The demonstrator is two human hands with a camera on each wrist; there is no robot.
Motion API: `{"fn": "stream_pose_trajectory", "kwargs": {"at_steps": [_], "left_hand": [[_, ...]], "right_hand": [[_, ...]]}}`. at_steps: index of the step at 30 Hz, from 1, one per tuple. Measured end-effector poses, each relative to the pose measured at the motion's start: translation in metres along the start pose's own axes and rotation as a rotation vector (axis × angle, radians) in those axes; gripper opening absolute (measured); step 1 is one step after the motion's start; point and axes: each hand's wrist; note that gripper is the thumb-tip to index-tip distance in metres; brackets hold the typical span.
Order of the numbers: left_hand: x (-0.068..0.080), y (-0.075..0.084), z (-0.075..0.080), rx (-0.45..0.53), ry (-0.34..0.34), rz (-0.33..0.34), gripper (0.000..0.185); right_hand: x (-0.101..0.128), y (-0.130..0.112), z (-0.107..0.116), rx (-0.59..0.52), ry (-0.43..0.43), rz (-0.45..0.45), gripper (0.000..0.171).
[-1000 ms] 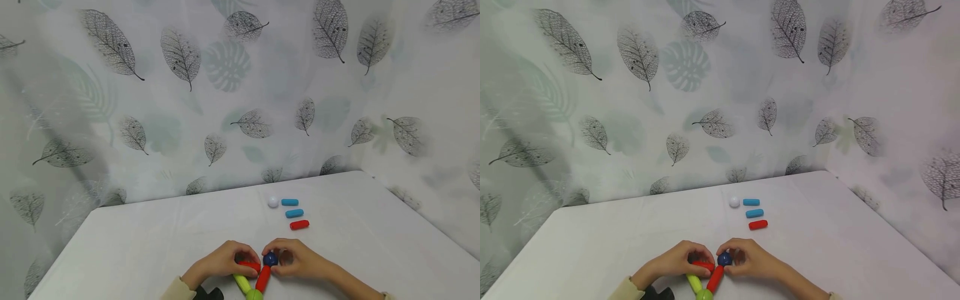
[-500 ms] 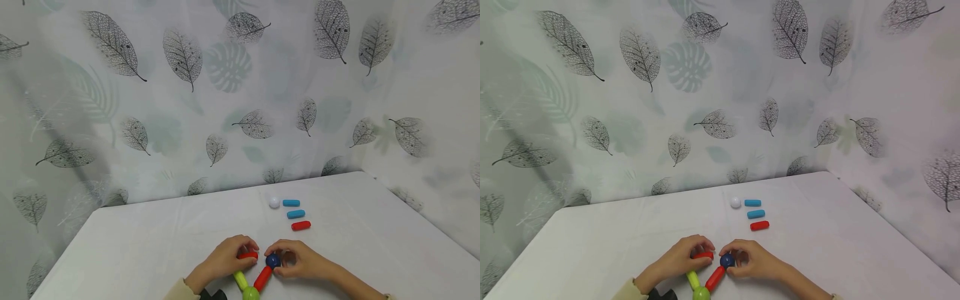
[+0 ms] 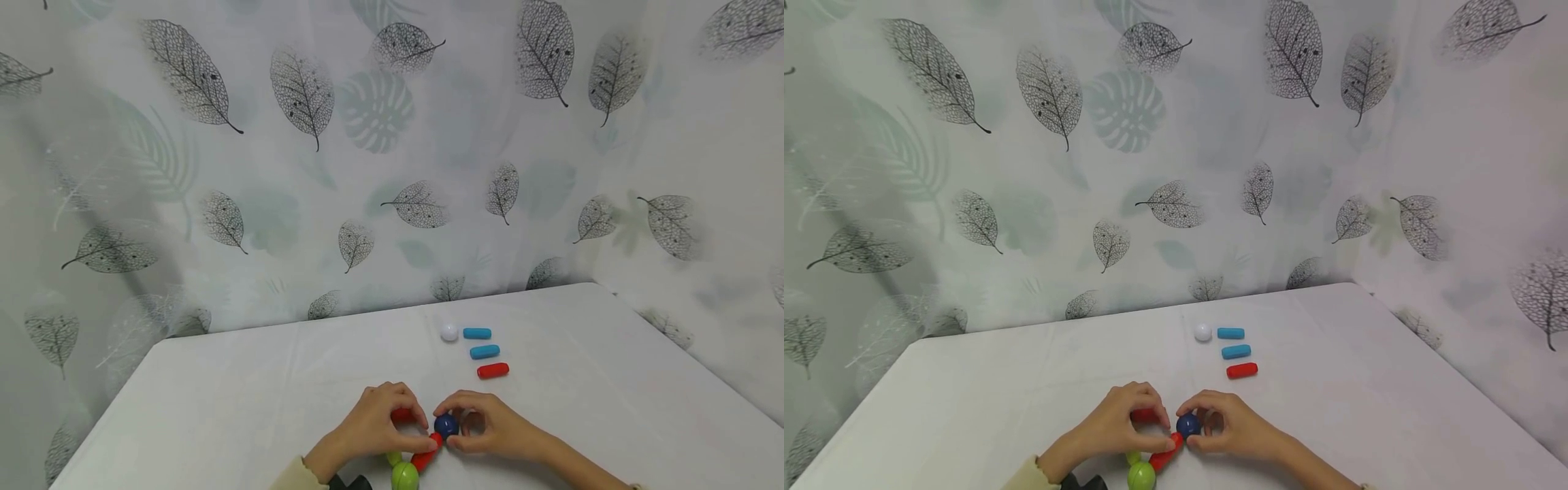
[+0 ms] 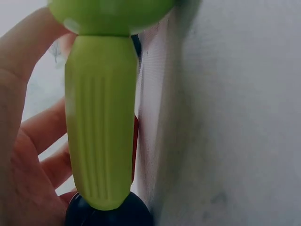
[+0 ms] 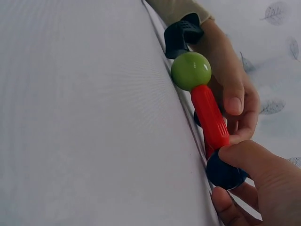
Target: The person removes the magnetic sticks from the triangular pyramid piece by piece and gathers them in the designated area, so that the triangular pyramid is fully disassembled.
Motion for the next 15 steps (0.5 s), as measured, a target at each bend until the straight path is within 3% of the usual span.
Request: {"fn": "stream_pose_trajectory", "kwargs": {"at_steps": [10,15], "left_hand": [[-0.0002,0.0009,-0.0009,-0.041,-0.024,0.0,0.02],[-0.0001,0.0049,-0.0051,-0.18,-0.012,-0.042,0.029]], "right_hand": [[-0.0029,-0.0028,-0.0026,-0.008,0.048,-0.004,0.03],[-0.003,-0.0024,-0.0034,0.002,0.054,-0.019,0.03]]}}
Point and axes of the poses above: each hand's wrist, its own x-axis away from the middle knuckle, its own z-axis out of the back of the hand, y = z × x, and after that the axes turned 2 degrees about x, right-handed
